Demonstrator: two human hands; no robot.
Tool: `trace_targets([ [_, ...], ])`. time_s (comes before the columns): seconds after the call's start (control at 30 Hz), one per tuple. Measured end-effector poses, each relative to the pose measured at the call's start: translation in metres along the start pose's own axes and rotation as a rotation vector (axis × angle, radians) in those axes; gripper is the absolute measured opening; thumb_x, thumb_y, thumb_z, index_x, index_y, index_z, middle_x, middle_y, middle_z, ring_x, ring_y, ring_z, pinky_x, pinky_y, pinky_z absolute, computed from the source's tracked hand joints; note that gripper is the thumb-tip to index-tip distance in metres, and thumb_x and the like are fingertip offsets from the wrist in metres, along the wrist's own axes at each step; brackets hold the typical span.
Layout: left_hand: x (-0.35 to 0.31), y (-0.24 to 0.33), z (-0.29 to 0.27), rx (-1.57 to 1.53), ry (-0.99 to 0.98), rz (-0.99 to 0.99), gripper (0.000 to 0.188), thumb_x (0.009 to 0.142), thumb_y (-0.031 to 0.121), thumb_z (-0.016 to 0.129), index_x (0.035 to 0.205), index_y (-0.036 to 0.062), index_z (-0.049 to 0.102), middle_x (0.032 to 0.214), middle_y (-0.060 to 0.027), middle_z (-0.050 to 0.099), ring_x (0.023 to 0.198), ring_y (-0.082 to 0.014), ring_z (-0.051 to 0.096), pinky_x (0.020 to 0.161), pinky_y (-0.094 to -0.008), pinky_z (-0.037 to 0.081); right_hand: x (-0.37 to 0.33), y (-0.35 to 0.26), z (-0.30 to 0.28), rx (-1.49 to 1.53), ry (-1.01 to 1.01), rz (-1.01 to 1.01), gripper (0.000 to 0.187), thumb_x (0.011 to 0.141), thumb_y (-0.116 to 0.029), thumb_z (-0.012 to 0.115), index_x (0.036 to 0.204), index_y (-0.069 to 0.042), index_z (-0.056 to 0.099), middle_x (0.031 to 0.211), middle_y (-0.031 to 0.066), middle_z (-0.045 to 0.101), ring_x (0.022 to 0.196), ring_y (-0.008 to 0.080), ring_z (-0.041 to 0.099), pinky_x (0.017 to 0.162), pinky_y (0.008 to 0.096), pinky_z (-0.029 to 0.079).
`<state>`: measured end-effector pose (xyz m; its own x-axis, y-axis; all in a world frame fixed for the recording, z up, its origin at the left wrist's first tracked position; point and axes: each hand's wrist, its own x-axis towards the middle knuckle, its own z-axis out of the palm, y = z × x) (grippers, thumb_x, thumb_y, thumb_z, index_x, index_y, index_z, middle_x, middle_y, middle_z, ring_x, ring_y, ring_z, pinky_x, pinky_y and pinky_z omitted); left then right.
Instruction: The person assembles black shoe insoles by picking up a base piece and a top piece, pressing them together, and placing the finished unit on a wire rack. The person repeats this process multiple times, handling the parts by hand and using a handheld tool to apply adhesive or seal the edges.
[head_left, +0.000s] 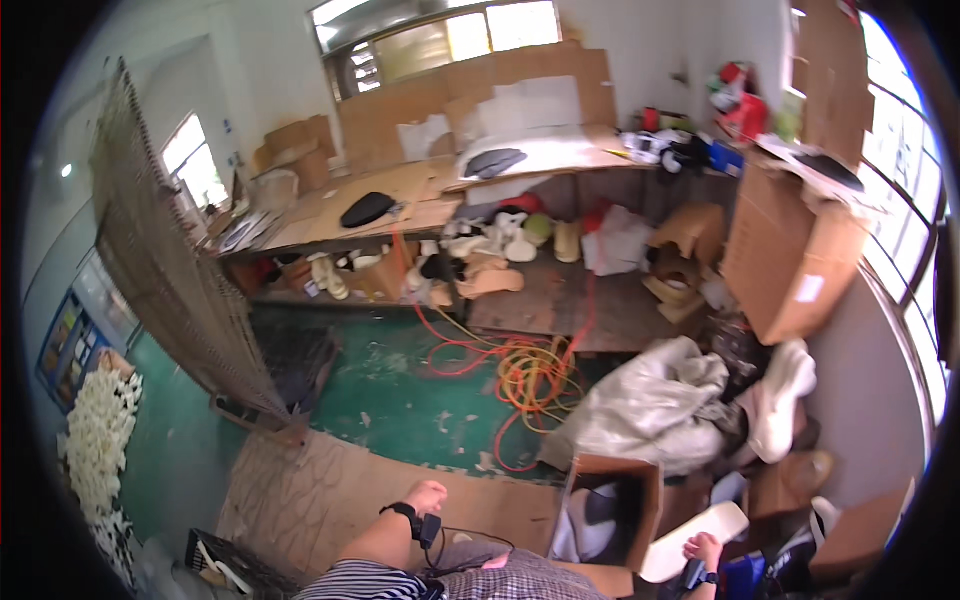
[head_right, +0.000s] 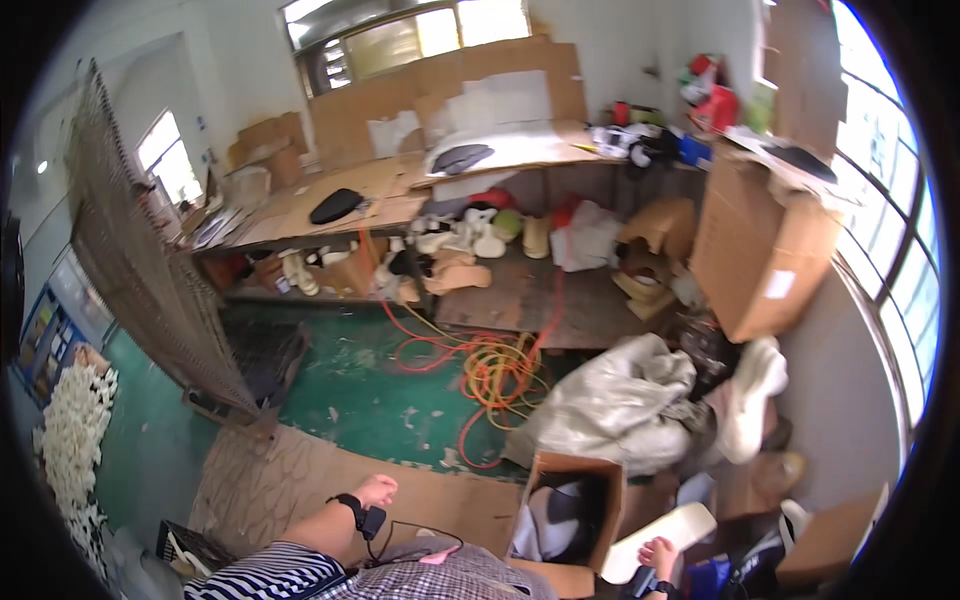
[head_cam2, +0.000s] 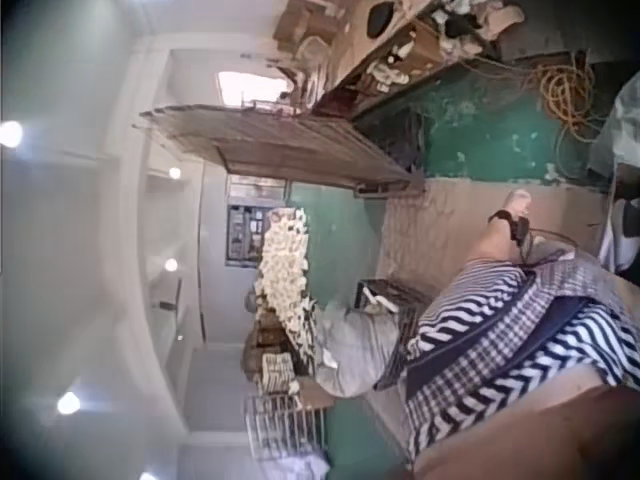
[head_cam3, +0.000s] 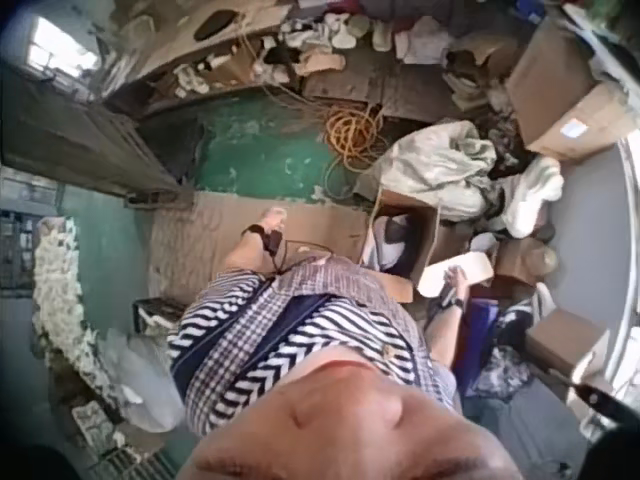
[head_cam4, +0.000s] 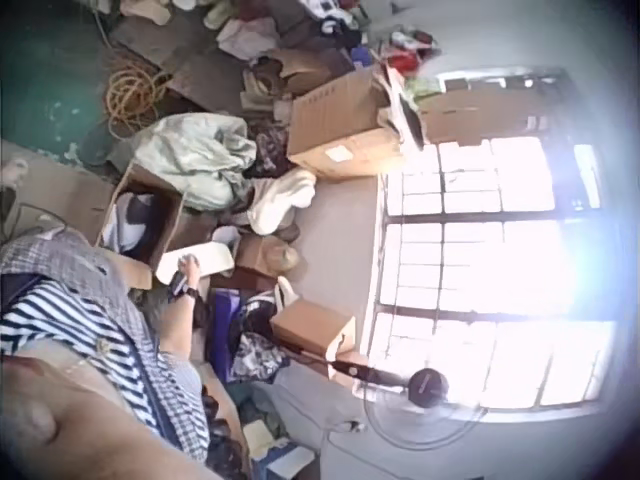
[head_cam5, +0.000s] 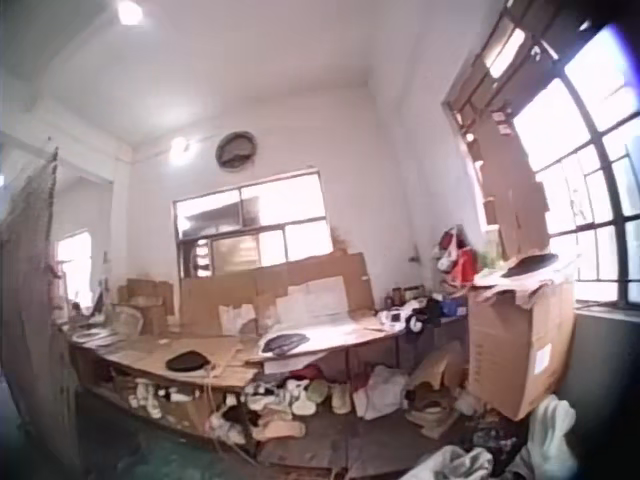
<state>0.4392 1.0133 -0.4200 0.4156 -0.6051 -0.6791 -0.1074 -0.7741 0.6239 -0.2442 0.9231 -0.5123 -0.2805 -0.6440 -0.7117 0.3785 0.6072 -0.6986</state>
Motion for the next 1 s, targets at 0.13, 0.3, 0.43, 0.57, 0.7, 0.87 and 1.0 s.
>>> trace_targets([
  [0.13,0.041,-0.11,-0.117,-0.071,0.06,-0.113,0.016,0.075,0.009,0.063,0.09,0.0063,0.067,0.072,-0.0057,0.064,0.059,-0.0172,0.062,0.049,-0.0333,0.049,-0.063,0.0,0.238,-0.219,-0.28,0.009,0.021,0.088,-0.008,0.051,0.109,-0.007,0.055,0.08,0.0132,0.062,0.062,0.0241,0.064,0.051,0.0378,0.055],
  [0.3,0.022,-0.152,-0.258,-0.362,0.464,-0.232,0.01,0.072,0.003,0.06,0.08,0.0033,0.065,0.067,-0.0072,0.062,0.056,-0.0185,0.06,0.049,-0.0344,0.048,-0.074,-0.005,0.449,-0.468,-0.567,0.035,0.026,0.087,-0.007,0.053,0.112,-0.001,0.052,0.085,0.0153,0.064,0.063,0.0242,0.065,0.052,0.0343,0.055],
  [0.43,0.018,-0.193,-0.323,-0.518,0.758,-0.275,0.007,0.074,0.003,0.06,0.078,0.0028,0.065,0.067,-0.0072,0.062,0.056,-0.0182,0.059,0.048,-0.0327,0.048,-0.067,0.01,0.584,-0.607,-0.654,0.026,0.032,0.086,-0.005,0.052,0.117,-0.001,0.049,0.085,0.0151,0.063,0.065,0.0241,0.064,0.051,0.0346,0.055],
  [0.57,0.045,-0.221,-0.338,-0.642,0.779,-0.328,0.007,0.074,0.005,0.061,0.078,0.0018,0.066,0.066,-0.0068,0.061,0.054,-0.0179,0.059,0.049,-0.031,0.047,-0.053,0.037,0.692,-0.72,-0.668,0.124,0.031,0.085,-0.004,0.053,0.116,-0.001,0.049,0.083,0.0158,0.063,0.064,0.0258,0.065,0.05,0.0366,0.055],
  [0.7,0.082,-0.248,-0.353,-0.169,0.453,-0.313,0.012,0.076,0.015,0.061,0.078,0.0058,0.068,0.069,-0.0085,0.065,0.057,-0.0227,0.065,0.049,-0.036,0.049,-0.019,0.067,0.81,-0.802,-0.67,0.177,0.027,0.085,-0.005,0.054,0.112,0.0,0.052,0.078,0.0161,0.063,0.061,0.0266,0.065,0.049,0.0383,0.055],
  [0.87,0.147,-0.259,-0.401,0.574,0.204,-0.341,0.025,0.078,0.034,0.056,0.079,0.0117,0.068,0.079,-0.0117,0.066,0.066,-0.0301,0.064,0.054,-0.0431,0.05,0.021,0.053,1.035,-0.897,-0.86,0.064,0.014,0.089,-0.011,0.053,0.101,-0.005,0.056,0.077,0.0099,0.063,0.056,0.0208,0.062,0.047,0.0345,0.052],
  [1.0,0.2,-0.212,-0.459,-1.029,0.691,-0.356,0.016,0.083,0.015,0.054,0.082,0.0031,0.063,0.077,-0.0155,0.063,0.056,-0.0327,0.06,0.047,-0.0436,0.049,-0.03,0.011,1.228,-0.876,-1.0,-0.145,0.018,0.089,-0.012,0.055,0.104,-0.002,0.059,0.078,0.0076,0.064,0.06,0.0136,0.062,0.047,0.0267,0.05],
])
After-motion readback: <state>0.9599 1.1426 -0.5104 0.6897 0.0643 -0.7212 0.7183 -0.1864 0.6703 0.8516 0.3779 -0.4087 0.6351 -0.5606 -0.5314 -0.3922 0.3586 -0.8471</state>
